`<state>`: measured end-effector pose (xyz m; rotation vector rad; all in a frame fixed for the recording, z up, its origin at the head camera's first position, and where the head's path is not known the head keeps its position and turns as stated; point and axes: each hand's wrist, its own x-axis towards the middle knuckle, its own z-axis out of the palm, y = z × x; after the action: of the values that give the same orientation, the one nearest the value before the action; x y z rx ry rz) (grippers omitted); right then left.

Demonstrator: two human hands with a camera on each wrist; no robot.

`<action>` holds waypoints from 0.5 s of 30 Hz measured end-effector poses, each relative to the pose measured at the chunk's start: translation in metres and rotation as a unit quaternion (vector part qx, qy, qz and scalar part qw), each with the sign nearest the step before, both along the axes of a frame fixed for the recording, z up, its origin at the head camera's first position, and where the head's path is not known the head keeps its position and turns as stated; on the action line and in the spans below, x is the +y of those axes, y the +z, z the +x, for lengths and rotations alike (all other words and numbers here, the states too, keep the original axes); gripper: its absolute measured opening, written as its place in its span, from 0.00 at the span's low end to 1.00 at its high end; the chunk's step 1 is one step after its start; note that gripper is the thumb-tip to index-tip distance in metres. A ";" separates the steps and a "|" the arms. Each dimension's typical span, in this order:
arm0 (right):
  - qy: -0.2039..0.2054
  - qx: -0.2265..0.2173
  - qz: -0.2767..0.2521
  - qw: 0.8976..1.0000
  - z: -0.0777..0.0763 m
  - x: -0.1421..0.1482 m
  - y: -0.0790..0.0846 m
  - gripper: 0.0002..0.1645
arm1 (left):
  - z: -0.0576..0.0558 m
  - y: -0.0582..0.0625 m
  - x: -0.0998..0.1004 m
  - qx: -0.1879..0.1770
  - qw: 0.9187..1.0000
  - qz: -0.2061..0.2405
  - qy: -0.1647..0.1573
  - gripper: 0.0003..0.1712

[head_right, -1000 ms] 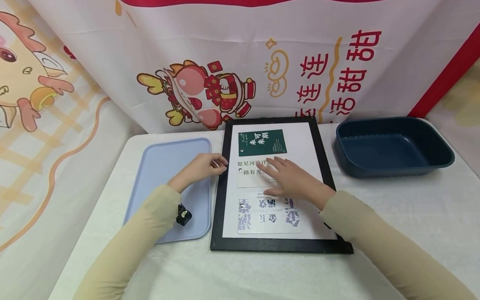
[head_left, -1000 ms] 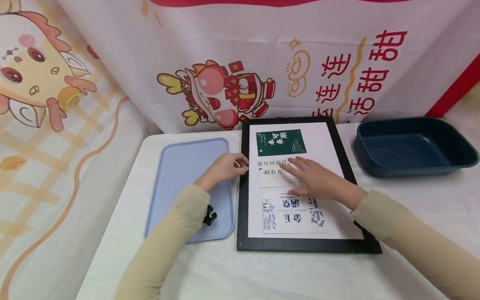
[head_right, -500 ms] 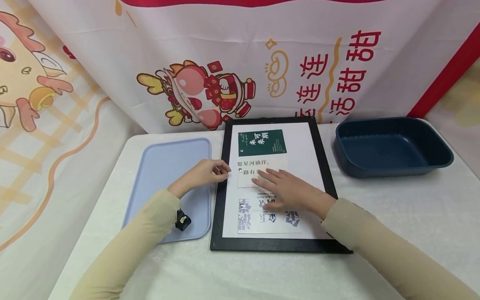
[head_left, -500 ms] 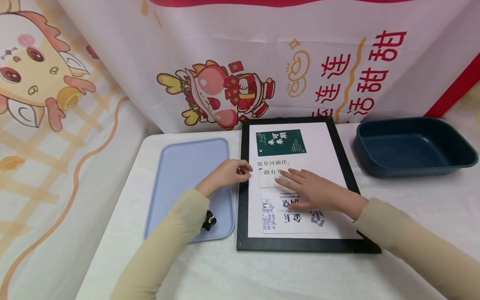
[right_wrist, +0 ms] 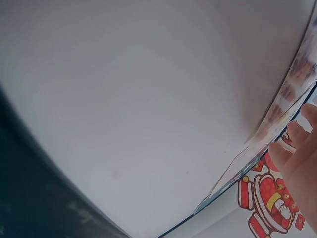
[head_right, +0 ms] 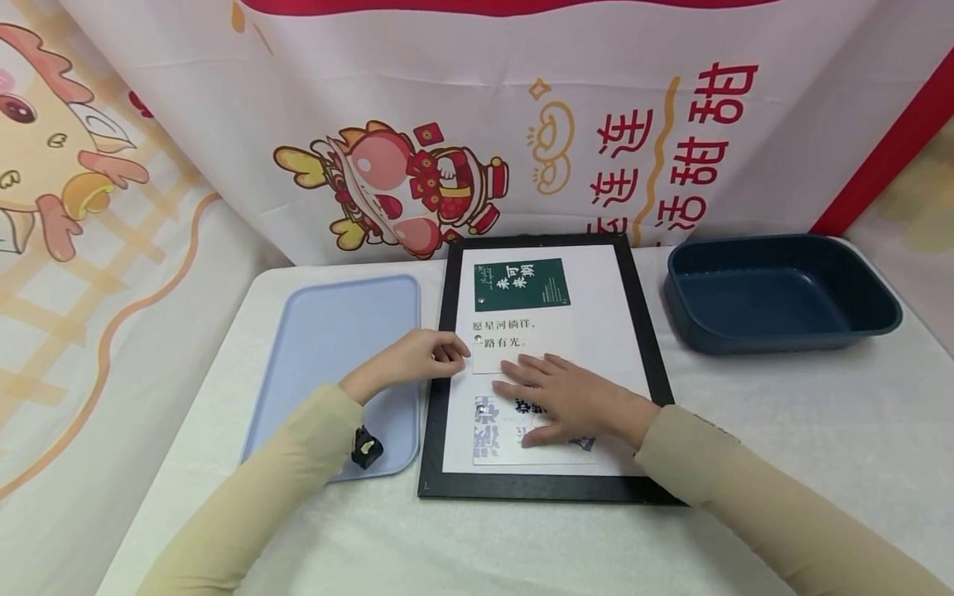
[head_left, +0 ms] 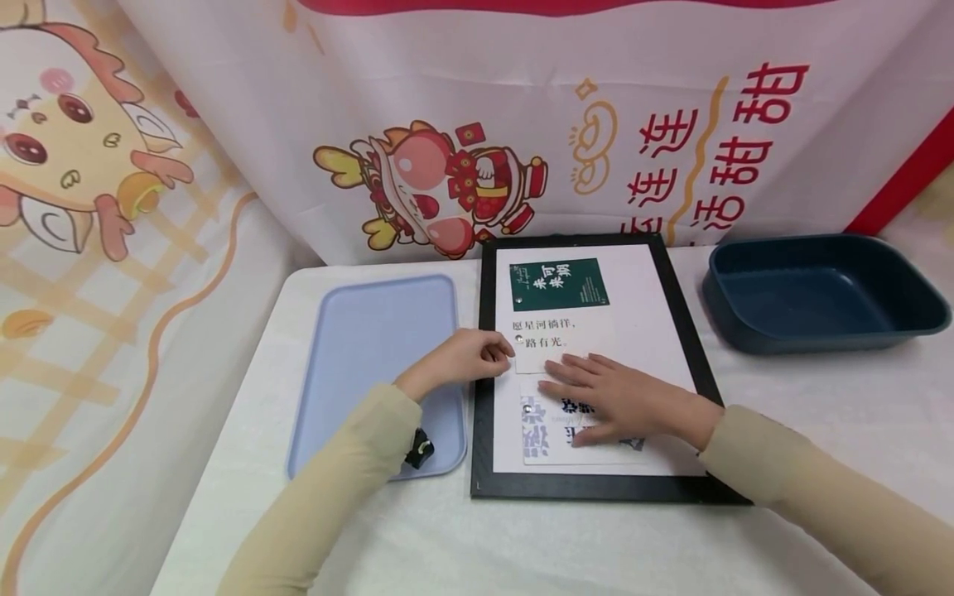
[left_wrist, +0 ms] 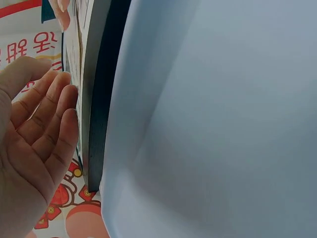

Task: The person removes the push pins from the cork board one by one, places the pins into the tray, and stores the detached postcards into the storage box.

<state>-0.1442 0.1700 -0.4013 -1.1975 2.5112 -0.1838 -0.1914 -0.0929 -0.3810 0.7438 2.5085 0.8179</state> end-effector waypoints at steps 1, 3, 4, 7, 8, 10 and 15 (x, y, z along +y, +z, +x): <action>0.002 0.000 0.001 1.000 0.001 0.000 0.000 0.49 | 0.001 0.000 0.001 -0.001 1.000 0.000 -0.005 0.11; 0.003 0.000 0.004 1.000 0.002 0.000 0.000 0.50 | 0.003 0.000 0.004 -0.004 1.000 -0.002 -0.015 0.11; 0.000 -0.002 0.010 1.000 0.002 0.000 0.000 0.50 | 0.004 -0.001 0.006 -0.009 1.000 -0.002 -0.020 0.11; 0.003 0.000 0.014 1.000 0.002 0.001 0.000 0.50 | 0.005 -0.003 0.010 -0.027 0.999 -0.005 -0.028 0.11; 0.005 0.001 0.016 1.000 0.002 0.002 0.000 0.50 | 0.006 -0.004 0.011 -0.032 0.999 -0.006 -0.031 0.11; 0.004 0.004 0.025 1.000 0.002 0.004 0.000 0.50 | 0.007 -0.004 0.013 -0.042 0.998 -0.008 -0.037 0.10; -0.003 -0.006 0.040 0.999 0.000 0.009 -0.001 0.51 | 0.009 -0.003 0.016 -0.060 0.996 -0.018 -0.063 0.11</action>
<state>-0.1443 0.1789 -0.4027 -1.1540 2.4865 -0.0900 -0.1825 -0.0772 -0.3844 0.8074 2.3371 0.7487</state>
